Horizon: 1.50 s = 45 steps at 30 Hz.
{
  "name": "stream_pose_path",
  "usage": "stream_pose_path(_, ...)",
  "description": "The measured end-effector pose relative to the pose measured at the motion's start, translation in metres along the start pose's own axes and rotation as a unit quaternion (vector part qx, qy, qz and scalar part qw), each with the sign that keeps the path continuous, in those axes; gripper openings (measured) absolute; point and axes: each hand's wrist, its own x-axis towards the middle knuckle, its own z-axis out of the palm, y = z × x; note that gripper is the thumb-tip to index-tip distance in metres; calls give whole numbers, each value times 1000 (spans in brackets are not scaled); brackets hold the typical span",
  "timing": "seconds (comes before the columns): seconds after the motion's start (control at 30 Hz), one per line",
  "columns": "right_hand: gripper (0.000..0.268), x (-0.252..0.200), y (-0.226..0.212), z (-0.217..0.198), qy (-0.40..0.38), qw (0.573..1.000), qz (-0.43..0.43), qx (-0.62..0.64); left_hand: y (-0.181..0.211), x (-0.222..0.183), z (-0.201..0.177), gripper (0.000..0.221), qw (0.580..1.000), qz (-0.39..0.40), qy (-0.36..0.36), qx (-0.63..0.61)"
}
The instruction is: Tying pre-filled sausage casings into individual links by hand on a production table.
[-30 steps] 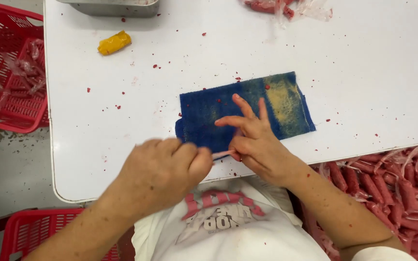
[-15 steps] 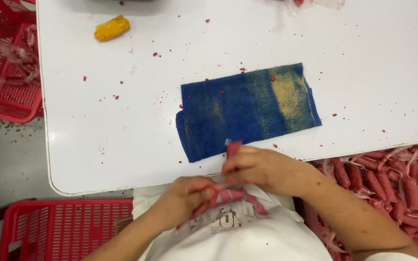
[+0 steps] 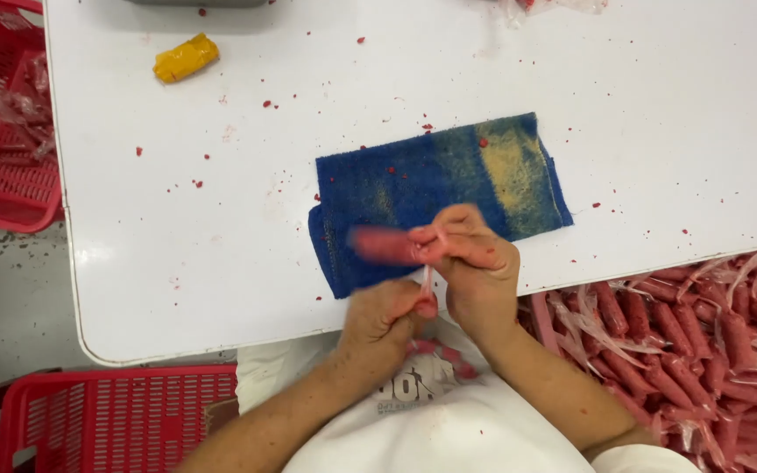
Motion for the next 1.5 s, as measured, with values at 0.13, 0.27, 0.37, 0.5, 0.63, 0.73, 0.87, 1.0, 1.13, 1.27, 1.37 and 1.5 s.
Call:
stream_pose_path(0.13,8,38,-26,-20,-211,967,-78,-121,53,48,-53,18,805,358,27,473)
stream_pose_path(0.27,10,64,-50,-26,-393,904,-52,-159,55,64,-59,7,770,393,29,501)
stream_pose_path(0.37,13,80,-49,-28,-423,887,-19,-182,65,78,-63,22,853,296,-112,416)
stream_pose_path(0.5,12,88,-51,-18,-459,859,-11,-225,64,84,-60,52,875,271,-191,353)
stream_pose_path(0.63,14,86,-47,-25,-475,845,-17,-246,46,84,-55,42,877,279,-173,350)
stream_pose_path(0.73,18,84,-49,-27,-476,843,-38,-249,45,83,-51,47,880,282,-164,346)
stream_pose_path(0.87,18,82,-36,-37,-458,851,-21,-255,21,84,-44,44,874,303,-144,350)
stream_pose_path(1.0,16,50,4,-38,-302,942,38,-140,-13,65,-26,37,840,341,8,422)
stream_pose_path(1.13,16,11,34,-14,9,998,32,-57,-6,42,-9,43,806,333,77,483)
stream_pose_path(1.27,26,10,30,-3,0,999,20,27,8,51,-24,47,924,198,82,318)
stream_pose_path(1.37,47,6,52,-7,-3,1000,-16,7,21,70,-27,29,836,226,4,501)
stream_pose_path(1.5,25,13,52,-8,7,995,-76,-71,55,85,-38,24,947,-119,-68,291)
